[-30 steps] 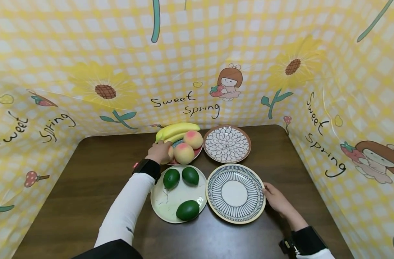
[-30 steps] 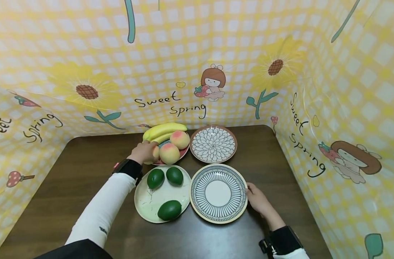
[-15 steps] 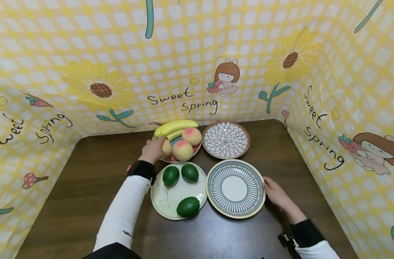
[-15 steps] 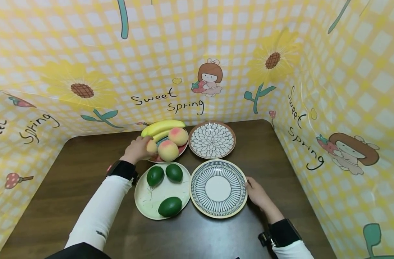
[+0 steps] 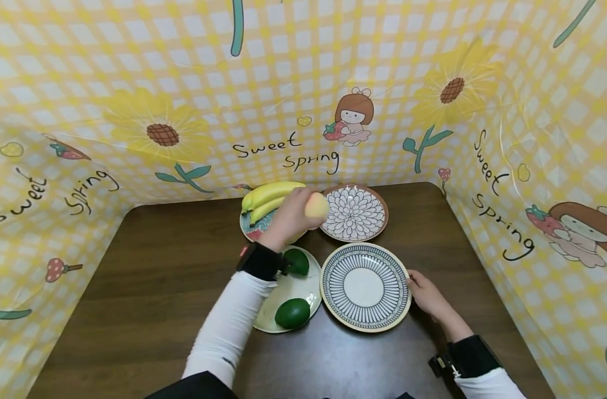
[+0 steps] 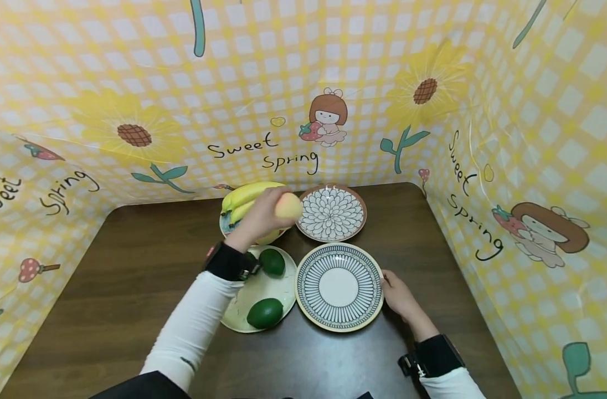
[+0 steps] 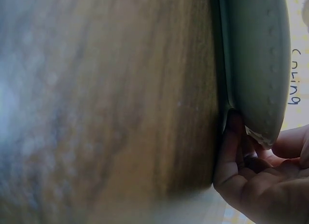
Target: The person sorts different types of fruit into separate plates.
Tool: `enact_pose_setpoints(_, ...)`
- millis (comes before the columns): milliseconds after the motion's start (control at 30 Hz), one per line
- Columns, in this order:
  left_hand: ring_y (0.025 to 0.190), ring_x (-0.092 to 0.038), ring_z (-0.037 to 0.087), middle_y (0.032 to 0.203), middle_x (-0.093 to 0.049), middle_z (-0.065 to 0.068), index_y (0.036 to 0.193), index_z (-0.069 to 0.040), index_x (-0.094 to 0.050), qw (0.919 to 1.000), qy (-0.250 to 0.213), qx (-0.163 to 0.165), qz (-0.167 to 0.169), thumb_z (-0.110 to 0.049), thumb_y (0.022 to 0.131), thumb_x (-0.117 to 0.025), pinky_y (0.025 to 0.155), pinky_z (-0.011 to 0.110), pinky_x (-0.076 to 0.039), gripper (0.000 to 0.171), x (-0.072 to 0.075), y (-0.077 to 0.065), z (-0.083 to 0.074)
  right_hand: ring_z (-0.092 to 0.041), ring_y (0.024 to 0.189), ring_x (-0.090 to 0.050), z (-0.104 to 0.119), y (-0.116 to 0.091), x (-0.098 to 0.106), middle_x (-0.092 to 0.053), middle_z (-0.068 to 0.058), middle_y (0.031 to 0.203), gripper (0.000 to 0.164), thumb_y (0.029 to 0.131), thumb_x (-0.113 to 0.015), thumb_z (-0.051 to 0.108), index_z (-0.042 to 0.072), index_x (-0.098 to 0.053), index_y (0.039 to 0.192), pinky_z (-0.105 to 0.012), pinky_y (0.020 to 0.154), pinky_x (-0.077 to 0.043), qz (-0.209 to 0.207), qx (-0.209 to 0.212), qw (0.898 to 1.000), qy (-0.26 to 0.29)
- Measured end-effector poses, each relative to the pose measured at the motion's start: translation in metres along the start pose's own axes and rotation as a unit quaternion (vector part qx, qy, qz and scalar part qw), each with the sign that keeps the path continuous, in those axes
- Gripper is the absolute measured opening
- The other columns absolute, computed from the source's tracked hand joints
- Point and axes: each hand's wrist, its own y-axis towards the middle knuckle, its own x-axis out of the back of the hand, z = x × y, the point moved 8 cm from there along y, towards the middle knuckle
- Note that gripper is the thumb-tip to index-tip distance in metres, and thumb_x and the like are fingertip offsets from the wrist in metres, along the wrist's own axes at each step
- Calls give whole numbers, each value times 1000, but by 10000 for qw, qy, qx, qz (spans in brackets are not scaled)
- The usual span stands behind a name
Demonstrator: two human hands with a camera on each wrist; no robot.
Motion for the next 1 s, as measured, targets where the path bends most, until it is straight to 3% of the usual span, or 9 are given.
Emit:
enact_pose_setpoints(167, 128, -56, 39, 144, -52, 22, 146, -9, -51, 9991, -322, -208, 207, -21, 83, -84, 107, 53, -51, 72, -40, 3, -33, -54, 141, -40, 0, 3, -2, -44, -40, 148, 46, 109, -33, 9, -15, -38, 147, -63, 117, -36, 26, -26, 10000, 64)
enact_pose_setpoints(333, 129, -53, 41, 142, -48, 24, 146, -11, -52, 9966, -679, -132, 451, -17, 80, -86, 108, 54, -49, 74, -76, -2, -47, -54, 141, -41, 2, 6, -1, -45, -40, 147, 45, 109, -33, 9, -15, -39, 146, -63, 117, -36, -26, -18, 10000, 84)
enact_pose_setpoints(433, 128, -51, 40, 140, -49, 23, 145, -11, -55, 9969, -611, -134, 471, -17, 77, -88, 106, 51, -50, 76, -94, -4, -55, -54, 141, -41, 5, 8, 0, -45, -40, 147, 44, 109, -33, 9, -16, -39, 146, -62, 118, -35, -47, 12, 10000, 60)
enact_pose_setpoints(600, 122, -50, 33, 137, -51, 17, 140, -14, -58, 9972, -269, -326, 614, -17, 72, -92, 98, 39, -51, 76, -132, -14, -71, -54, 140, -41, 6, 8, 1, -45, -41, 147, 45, 109, -33, 9, -17, -38, 145, -62, 118, -35, -52, 38, 10000, 59)
enact_pose_setpoints(767, 126, -49, 30, 140, -51, 13, 140, -14, -57, 9909, 317, -770, 1059, -23, 71, -94, 104, 33, -49, 78, -175, -32, -83, -51, 136, -46, 4, 3, -1, -49, -40, 143, 44, 108, -34, 7, -17, -40, 144, -60, 115, -38, -123, 36, 9999, 109)
enact_pose_setpoints(900, 131, -50, 29, 145, -52, 8, 141, -16, -56, 9841, 887, -1033, 1139, -30, 72, -94, 108, 30, -48, 81, -192, -39, -91, -51, 134, -48, 3, -1, -1, -50, -40, 142, 42, 108, -34, 6, -17, -42, 141, -60, 113, -40, -229, 93, 9997, 5)
enact_pose_setpoints(1000, 130, -51, 27, 145, -53, 5, 143, -19, -54, 9783, 1280, -1122, 1185, -34, 70, -95, 102, 27, -53, 85, -200, -41, -94, -55, 137, -45, 1, -2, -3, -47, -41, 144, 42, 108, -34, 6, -18, -41, 142, -64, 114, -39, -201, 80, 9997, -94)
